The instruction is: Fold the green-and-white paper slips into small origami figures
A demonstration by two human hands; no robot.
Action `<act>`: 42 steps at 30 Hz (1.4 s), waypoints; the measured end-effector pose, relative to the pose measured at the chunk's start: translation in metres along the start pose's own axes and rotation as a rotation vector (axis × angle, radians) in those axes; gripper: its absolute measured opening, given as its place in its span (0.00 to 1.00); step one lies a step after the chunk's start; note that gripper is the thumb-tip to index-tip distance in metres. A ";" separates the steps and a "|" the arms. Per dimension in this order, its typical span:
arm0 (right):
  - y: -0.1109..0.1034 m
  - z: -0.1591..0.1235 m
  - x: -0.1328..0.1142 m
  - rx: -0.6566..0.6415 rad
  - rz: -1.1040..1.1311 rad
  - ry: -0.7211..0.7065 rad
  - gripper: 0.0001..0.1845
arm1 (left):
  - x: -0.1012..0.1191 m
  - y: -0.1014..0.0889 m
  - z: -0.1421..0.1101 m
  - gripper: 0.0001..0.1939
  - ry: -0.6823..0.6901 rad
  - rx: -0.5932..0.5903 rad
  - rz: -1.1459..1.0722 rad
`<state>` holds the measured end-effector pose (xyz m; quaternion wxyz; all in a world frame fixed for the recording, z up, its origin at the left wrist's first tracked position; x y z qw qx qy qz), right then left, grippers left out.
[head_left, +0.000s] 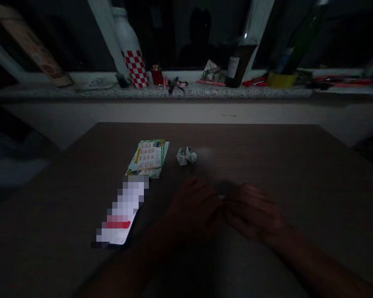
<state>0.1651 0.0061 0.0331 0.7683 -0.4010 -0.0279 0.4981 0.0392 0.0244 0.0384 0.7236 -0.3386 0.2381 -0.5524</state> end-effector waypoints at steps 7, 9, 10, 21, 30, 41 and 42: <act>-0.001 0.001 0.000 -0.009 0.055 0.024 0.09 | 0.000 -0.002 0.003 0.06 0.006 0.025 0.020; -0.003 0.002 -0.002 -0.004 0.067 0.029 0.10 | 0.000 -0.003 0.005 0.06 0.002 0.028 0.019; -0.004 0.003 -0.003 0.010 0.071 0.026 0.10 | 0.000 -0.003 0.005 0.05 0.001 0.034 0.020; -0.011 0.012 -0.009 0.079 0.041 0.037 0.09 | -0.005 -0.006 0.003 0.04 -0.015 0.047 0.032; -0.027 0.012 -0.006 0.146 0.017 0.138 0.14 | -0.030 -0.018 -0.010 0.03 -0.138 0.016 0.086; -0.019 0.009 0.007 0.120 0.054 0.131 0.10 | -0.013 -0.015 -0.005 0.08 -0.128 0.048 -0.002; -0.016 0.009 0.006 0.114 0.063 0.127 0.10 | -0.009 -0.011 -0.004 0.08 -0.106 0.028 -0.015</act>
Point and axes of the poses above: each hand's wrist, its own z-axis towards the middle knuckle, its own y-axis out of the palm, x = y × z, the point moved 6 cm from there along z, towards the middle knuckle, and after that the axes turned 11 degrees about y, right-handed, at the moved point
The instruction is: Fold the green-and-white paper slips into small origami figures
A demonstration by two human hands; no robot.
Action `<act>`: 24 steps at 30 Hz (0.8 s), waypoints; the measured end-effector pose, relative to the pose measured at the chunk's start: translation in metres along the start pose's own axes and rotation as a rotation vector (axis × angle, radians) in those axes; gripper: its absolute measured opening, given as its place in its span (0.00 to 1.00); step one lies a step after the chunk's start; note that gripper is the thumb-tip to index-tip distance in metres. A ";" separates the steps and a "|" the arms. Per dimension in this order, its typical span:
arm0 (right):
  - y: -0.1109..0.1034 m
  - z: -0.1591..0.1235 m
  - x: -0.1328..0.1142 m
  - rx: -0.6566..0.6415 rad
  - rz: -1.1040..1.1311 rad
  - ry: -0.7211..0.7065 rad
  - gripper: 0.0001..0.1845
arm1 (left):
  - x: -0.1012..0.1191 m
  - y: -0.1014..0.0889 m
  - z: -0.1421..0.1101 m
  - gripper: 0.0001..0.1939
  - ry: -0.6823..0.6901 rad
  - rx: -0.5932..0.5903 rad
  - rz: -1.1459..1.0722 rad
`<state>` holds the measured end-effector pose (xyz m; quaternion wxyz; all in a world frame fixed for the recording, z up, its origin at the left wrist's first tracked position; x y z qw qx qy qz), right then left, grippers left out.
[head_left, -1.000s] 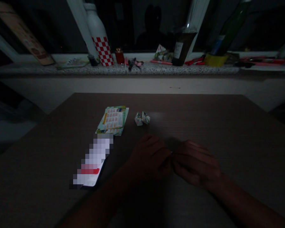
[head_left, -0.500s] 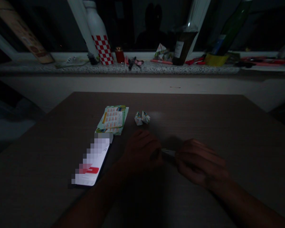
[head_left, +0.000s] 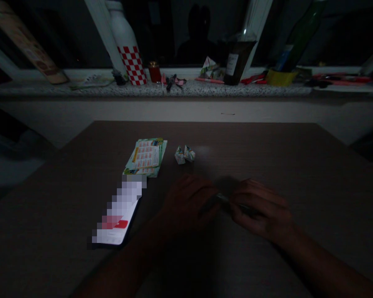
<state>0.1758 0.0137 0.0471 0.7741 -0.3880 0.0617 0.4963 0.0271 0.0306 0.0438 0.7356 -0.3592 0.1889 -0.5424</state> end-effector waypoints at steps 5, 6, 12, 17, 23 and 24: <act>0.006 -0.001 0.001 -0.004 0.006 0.031 0.09 | 0.008 0.013 -0.002 0.06 0.035 -0.043 -0.008; 0.006 -0.001 0.001 -0.006 -0.002 0.042 0.08 | 0.008 0.013 -0.002 0.06 0.031 -0.047 -0.003; 0.004 0.000 0.005 0.017 -0.072 0.101 0.06 | 0.008 0.012 -0.006 0.05 0.019 0.001 0.007; -0.002 0.001 0.016 0.045 -0.150 0.176 0.06 | 0.005 0.014 -0.011 0.04 0.010 0.002 0.013; -0.007 -0.006 0.035 0.028 -0.141 0.314 0.04 | -0.003 0.008 -0.013 0.05 -0.107 0.078 -0.020; -0.005 -0.007 0.039 0.013 -0.117 0.366 0.06 | -0.006 0.007 -0.014 0.05 -0.164 0.087 -0.041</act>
Point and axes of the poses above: each hand's wrist, its own z-axis towards the middle knuckle, its own y-axis out of the palm, x = y × z, the point moved 6 cm from there along z, towards the middle knuckle, and after that the axes turned 11 degrees about y, right-handed, at the moved point
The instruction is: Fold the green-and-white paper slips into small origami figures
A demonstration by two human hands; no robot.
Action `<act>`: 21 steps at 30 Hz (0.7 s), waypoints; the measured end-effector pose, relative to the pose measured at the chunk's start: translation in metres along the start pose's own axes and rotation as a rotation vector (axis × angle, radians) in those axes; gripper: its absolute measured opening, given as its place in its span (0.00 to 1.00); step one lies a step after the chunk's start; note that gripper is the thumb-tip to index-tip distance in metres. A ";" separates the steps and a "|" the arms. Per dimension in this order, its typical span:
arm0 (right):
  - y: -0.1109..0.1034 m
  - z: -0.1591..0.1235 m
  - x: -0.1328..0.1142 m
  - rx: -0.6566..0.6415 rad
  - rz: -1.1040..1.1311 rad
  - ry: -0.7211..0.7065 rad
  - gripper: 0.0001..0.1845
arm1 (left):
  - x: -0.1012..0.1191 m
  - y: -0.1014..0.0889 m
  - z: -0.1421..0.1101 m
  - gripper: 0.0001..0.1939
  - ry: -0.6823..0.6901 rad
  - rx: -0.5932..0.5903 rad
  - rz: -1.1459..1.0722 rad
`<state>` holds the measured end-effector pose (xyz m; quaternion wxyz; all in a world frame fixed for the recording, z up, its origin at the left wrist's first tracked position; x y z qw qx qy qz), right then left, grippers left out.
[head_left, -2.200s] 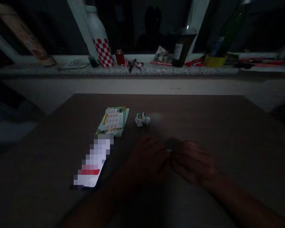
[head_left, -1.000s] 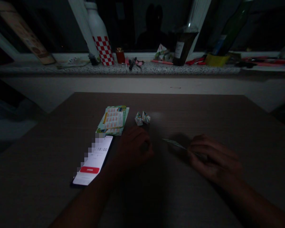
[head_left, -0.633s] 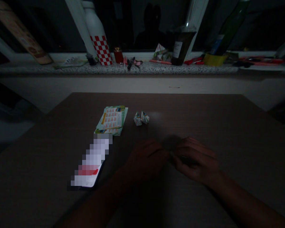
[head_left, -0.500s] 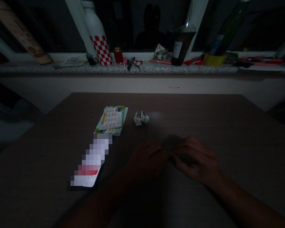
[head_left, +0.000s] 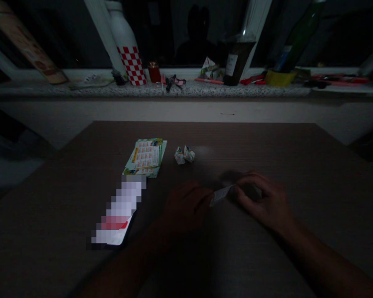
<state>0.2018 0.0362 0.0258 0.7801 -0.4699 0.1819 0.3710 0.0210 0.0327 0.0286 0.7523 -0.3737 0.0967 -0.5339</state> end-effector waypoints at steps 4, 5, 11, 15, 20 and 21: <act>0.017 -0.004 0.011 -0.092 0.199 0.225 0.18 | -0.008 -0.001 -0.002 0.05 -0.174 0.036 -0.072; 0.024 -0.006 0.012 -0.142 0.269 0.279 0.18 | -0.008 -0.001 -0.002 0.05 -0.182 0.043 -0.093; 0.041 -0.011 0.010 -0.220 0.390 0.386 0.12 | -0.007 0.007 -0.003 0.04 -0.209 0.031 -0.177; 0.027 -0.008 0.013 -0.066 0.405 0.378 0.14 | -0.013 0.014 -0.006 0.03 -0.349 -0.023 -0.223; 0.025 -0.009 0.011 -0.020 0.564 0.334 0.22 | -0.018 0.035 -0.017 0.11 -0.628 -0.195 -0.507; 0.027 -0.010 0.010 -0.026 0.590 0.336 0.23 | -0.018 0.038 -0.020 0.11 -0.680 -0.211 -0.581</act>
Point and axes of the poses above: each hand's wrist, its own z-axis towards the middle knuckle, its own y-axis out of the palm, x = y × z, the point moved 6 cm from there along z, towards the middle knuckle, and after that the axes turned 11 degrees about y, right-handed, at the moved point
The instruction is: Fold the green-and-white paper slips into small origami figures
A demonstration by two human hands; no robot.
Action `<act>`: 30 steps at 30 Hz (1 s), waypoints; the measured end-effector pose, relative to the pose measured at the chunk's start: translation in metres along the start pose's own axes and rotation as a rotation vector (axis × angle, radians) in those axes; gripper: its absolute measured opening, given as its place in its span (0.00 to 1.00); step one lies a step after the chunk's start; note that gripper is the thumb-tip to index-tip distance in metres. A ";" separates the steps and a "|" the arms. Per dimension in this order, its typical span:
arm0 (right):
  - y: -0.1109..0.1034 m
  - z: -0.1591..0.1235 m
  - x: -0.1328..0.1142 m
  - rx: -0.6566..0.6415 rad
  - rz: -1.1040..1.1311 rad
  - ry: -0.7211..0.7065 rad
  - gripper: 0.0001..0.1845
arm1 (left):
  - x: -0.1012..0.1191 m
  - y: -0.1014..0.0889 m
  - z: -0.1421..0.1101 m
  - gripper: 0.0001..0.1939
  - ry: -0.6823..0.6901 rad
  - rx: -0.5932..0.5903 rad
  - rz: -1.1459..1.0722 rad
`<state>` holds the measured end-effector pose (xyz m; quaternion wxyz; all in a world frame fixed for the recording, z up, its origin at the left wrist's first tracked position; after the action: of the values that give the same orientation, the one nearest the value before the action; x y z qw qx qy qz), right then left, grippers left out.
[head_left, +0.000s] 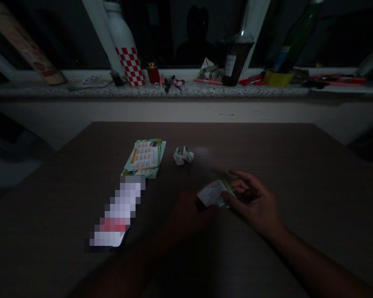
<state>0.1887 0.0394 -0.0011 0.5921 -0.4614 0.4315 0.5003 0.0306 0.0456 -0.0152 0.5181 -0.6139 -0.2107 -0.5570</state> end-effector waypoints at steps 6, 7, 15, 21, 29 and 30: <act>0.005 0.000 0.004 -0.018 0.037 0.088 0.24 | -0.006 0.005 0.002 0.08 -0.059 -0.014 -0.325; 0.004 0.000 0.004 -0.009 0.023 0.091 0.23 | -0.008 0.007 0.002 0.08 -0.081 -0.021 -0.349; 0.004 0.001 0.009 -0.051 0.056 0.127 0.25 | -0.013 0.009 0.003 0.09 -0.098 0.002 -0.448; 0.006 0.001 0.010 -0.099 0.162 0.168 0.25 | -0.012 0.006 0.007 0.12 -0.043 0.071 -0.628; -0.006 0.001 0.002 -0.110 0.085 0.036 0.12 | -0.023 -0.004 0.009 0.12 -0.146 0.162 -0.843; -0.006 0.001 0.001 -0.125 0.036 0.003 0.11 | -0.023 -0.004 0.009 0.12 -0.153 0.158 -0.873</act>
<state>0.1944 0.0396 -0.0011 0.5526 -0.4904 0.4085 0.5359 0.0250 0.0621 -0.0332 0.2629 -0.4654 -0.5294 -0.6588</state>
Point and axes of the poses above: each hand's wrist, its own z-axis towards the middle knuckle, its own y-axis out of the palm, x = y × z, the point moved 6 cm from there along z, towards the middle knuckle, and after that the axes turned 11 degrees about y, right-handed, at the moved point
